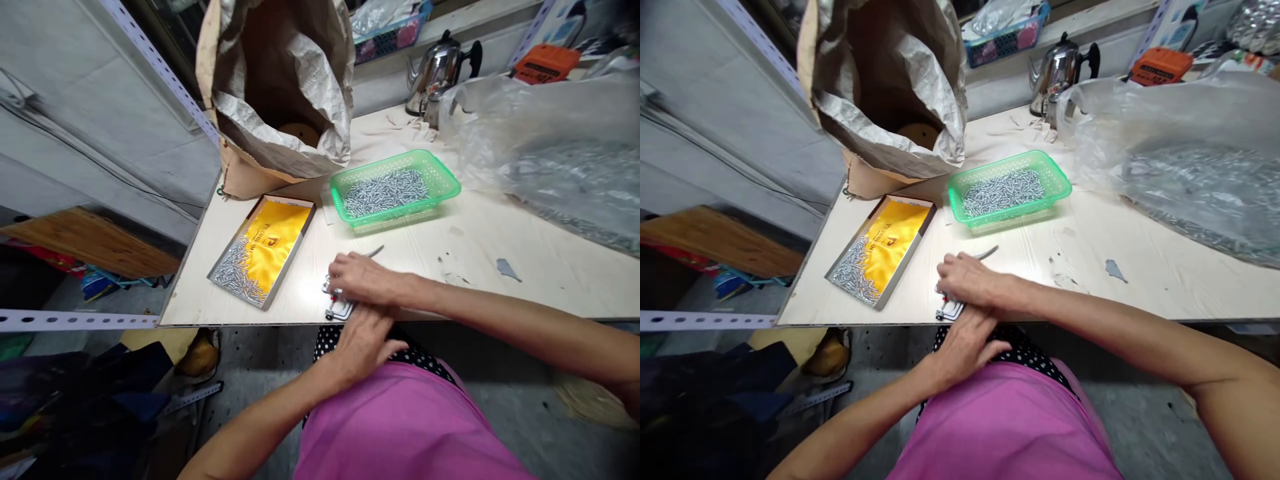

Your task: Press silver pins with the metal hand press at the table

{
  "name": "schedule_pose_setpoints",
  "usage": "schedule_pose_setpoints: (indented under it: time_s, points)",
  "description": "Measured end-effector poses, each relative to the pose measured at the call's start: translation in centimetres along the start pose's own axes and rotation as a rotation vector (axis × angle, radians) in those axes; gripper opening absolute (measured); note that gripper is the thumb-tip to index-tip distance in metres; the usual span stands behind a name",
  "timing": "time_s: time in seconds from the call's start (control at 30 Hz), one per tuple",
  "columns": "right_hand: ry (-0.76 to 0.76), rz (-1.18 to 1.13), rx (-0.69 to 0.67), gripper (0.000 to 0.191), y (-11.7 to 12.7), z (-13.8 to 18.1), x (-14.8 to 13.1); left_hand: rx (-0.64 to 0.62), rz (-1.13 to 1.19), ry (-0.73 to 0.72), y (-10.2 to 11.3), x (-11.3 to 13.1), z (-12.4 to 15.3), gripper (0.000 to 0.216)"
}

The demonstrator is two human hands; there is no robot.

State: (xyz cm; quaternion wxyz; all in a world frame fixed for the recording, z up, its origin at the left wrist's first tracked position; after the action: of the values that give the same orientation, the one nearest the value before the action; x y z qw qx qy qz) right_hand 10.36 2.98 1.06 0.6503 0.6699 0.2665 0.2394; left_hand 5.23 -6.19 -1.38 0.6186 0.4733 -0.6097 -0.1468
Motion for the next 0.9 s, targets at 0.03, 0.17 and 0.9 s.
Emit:
schedule_pose_setpoints:
  time_s: [0.03, 0.17, 0.9]
  points:
    - [0.088, -0.016, 0.004, 0.008, -0.4, -0.4, -1.5, -0.007, -0.001, -0.062, 0.2, 0.8, 0.8, 0.042]
    - [0.232, -0.03, 0.09, 0.012, -2.1, -1.4, -4.4, 0.096, -0.141, -0.162, 4.1, 1.6, 4.1, 0.017]
    - [-0.408, -0.187, 0.42, 0.028, 2.2, 5.6, 4.3, 0.137, -0.604, 0.955, 22.8, -23.4, 8.8, 0.026]
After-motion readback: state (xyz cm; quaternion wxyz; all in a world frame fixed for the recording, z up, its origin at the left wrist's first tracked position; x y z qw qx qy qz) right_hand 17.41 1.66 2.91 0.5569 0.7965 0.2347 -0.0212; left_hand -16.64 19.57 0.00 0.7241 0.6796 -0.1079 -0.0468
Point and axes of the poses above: each hand's wrist, its own z-axis away from the middle knuckle, its own y-axis out of the back of the hand, x = y × z, the point moved 6 cm from there along -z, towards the middle knuckle, and after that the axes turned 10 degrees about z, right-handed, at the moved point
